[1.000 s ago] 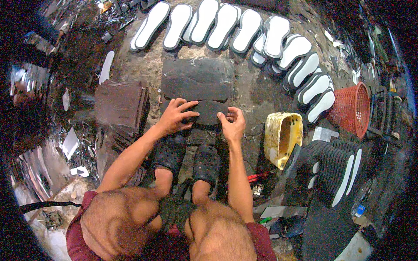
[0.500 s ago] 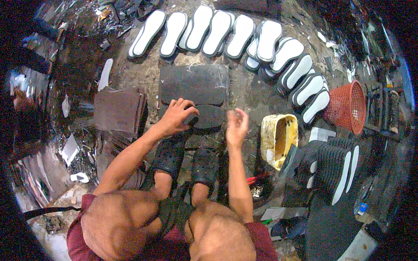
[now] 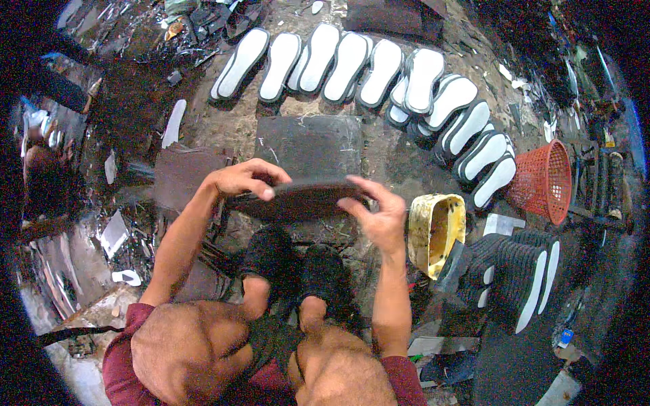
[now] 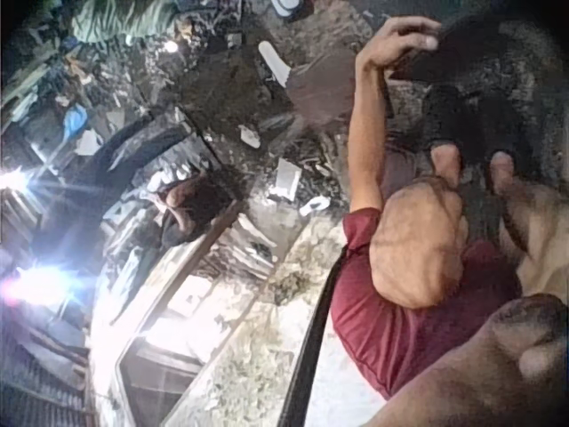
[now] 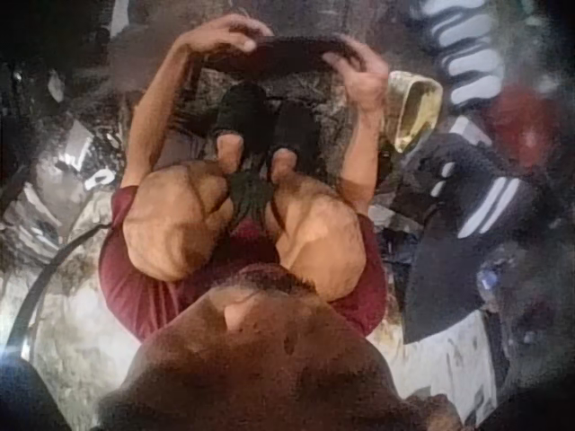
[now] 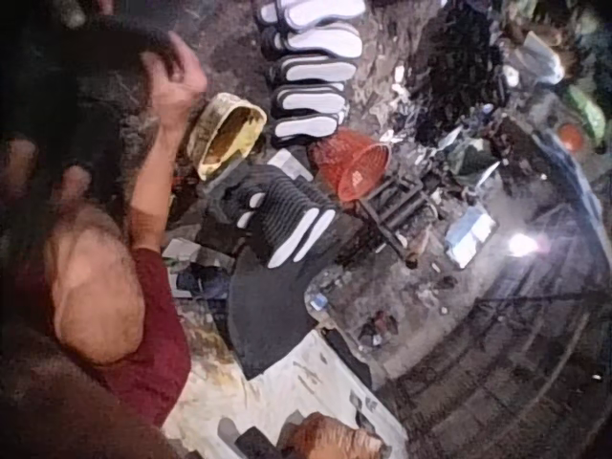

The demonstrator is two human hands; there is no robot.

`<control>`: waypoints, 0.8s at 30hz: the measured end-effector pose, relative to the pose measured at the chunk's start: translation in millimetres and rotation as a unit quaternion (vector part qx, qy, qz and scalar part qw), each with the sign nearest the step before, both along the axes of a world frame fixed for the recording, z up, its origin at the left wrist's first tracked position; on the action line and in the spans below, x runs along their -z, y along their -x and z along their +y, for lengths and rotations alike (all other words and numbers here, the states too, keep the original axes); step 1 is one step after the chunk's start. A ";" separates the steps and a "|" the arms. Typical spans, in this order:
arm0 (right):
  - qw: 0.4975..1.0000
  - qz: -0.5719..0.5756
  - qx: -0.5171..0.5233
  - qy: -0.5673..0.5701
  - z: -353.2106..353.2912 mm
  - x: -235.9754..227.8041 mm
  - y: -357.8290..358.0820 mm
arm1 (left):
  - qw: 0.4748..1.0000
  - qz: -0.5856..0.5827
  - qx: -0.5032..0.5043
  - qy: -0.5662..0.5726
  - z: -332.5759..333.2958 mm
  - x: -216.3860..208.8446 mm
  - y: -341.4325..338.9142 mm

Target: The person sits on the floor and repeatedly picks up brown insole pieces and white shoe soles, aligns them, and places them together. The person handles the parts one at a time, occasionally adjusting alignment before setting the paired insole and sole aside.

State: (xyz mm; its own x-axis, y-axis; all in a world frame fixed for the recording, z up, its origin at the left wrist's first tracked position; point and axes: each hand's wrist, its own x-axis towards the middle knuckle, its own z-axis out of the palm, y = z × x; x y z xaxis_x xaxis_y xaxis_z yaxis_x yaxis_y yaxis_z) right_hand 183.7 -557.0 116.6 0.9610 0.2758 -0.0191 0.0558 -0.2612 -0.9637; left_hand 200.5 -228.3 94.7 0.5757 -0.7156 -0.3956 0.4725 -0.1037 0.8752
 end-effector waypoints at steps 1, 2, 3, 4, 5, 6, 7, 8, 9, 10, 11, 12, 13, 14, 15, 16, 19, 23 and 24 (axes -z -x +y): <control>0.990 0.105 0.034 -0.083 -3.4 1.2 -1.3 | 0.998 0.057 -0.038 0.015 -1.7 -4.1 7.7; 0.984 0.083 0.089 -0.131 4.7 -11.2 -8.6 | 0.997 0.018 -0.053 -0.051 -5.1 -7.8 13.3; 0.981 0.099 0.094 -0.138 -0.1 -15.3 -14.5 | 0.994 0.024 -0.093 -0.044 -4.9 -15.2 24.6; 0.980 0.109 0.094 -0.140 -2.3 -20.5 -20.7 | 0.996 -0.037 -0.077 -0.035 -6.2 -22.8 35.9; 0.978 0.122 0.092 -0.142 -3.4 -23.4 -25.7 | 0.993 -0.096 -0.063 -0.027 -7.4 -27.3 47.3; 0.980 0.132 0.066 -0.135 -7.4 -24.5 -31.6 | 0.988 -0.134 -0.040 -0.061 -11.1 -26.5 53.3; 0.981 0.144 0.041 -0.127 -12.2 -24.0 -36.8 | 0.981 -0.169 -0.016 -0.095 -16.5 -21.8 59.4; 0.980 0.157 0.014 -0.121 -13.1 -24.0 -41.6 | 0.992 -0.102 -0.053 -0.050 -23.4 -16.9 66.1; 0.988 0.139 0.027 -0.067 -11.7 -24.5 -48.4 | 0.993 -0.077 -0.081 -0.025 -28.2 -13.7 71.0; 0.992 0.123 0.039 -0.014 -7.7 -25.0 -55.8 | 0.993 -0.049 -0.110 -0.003 -31.7 -13.2 76.0; 0.992 0.104 0.052 0.040 1.3 -37.3 -60.7 | 0.990 -0.025 -0.138 0.022 -35.1 -12.4 78.4; 0.954 0.023 0.144 0.263 11.2 -51.5 -58.4 | 0.988 -0.022 -0.151 0.027 -39.0 -10.3 80.7; 0.889 -0.218 0.142 0.377 7.4 -53.9 -54.5 | 0.979 -0.003 -0.198 0.042 -46.3 -10.2 83.2; 0.931 -0.182 0.186 0.257 9.3 -50.5 -49.3 | 0.967 0.012 -0.248 0.055 -53.0 -12.7 84.0; 0.955 -0.141 0.225 0.133 10.7 -40.7 -39.5 | 0.952 0.026 -0.297 0.068 -58.6 -14.8 84.1; 0.971 0.014 0.221 -0.087 13.5 -22.2 -19.5 | 0.937 0.066 -0.333 0.079 -60.4 -17.1 82.4; 0.972 0.157 0.042 -0.172 35.7 -19.1 25.2 | 0.918 0.040 -0.388 0.077 -71.9 -23.2 74.8; 0.962 0.174 0.070 -0.201 46.5 -23.9 34.3 | 0.898 -0.040 -0.436 -0.049 -88.9 -27.3 71.1; 0.960 0.171 0.070 -0.209 46.5 -26.1 33.7 | 0.897 -0.057 -0.434 -0.067 -89.8 -22.9 72.3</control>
State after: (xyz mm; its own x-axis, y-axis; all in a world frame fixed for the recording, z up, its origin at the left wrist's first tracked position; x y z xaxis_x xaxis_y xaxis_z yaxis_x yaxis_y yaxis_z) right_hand 150.0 -510.5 142.7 0.9466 0.1973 -0.2551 -0.2893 0.1698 -0.9421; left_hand 128.1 -318.1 117.5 0.9347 0.0707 -0.3482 0.3350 0.1514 0.9300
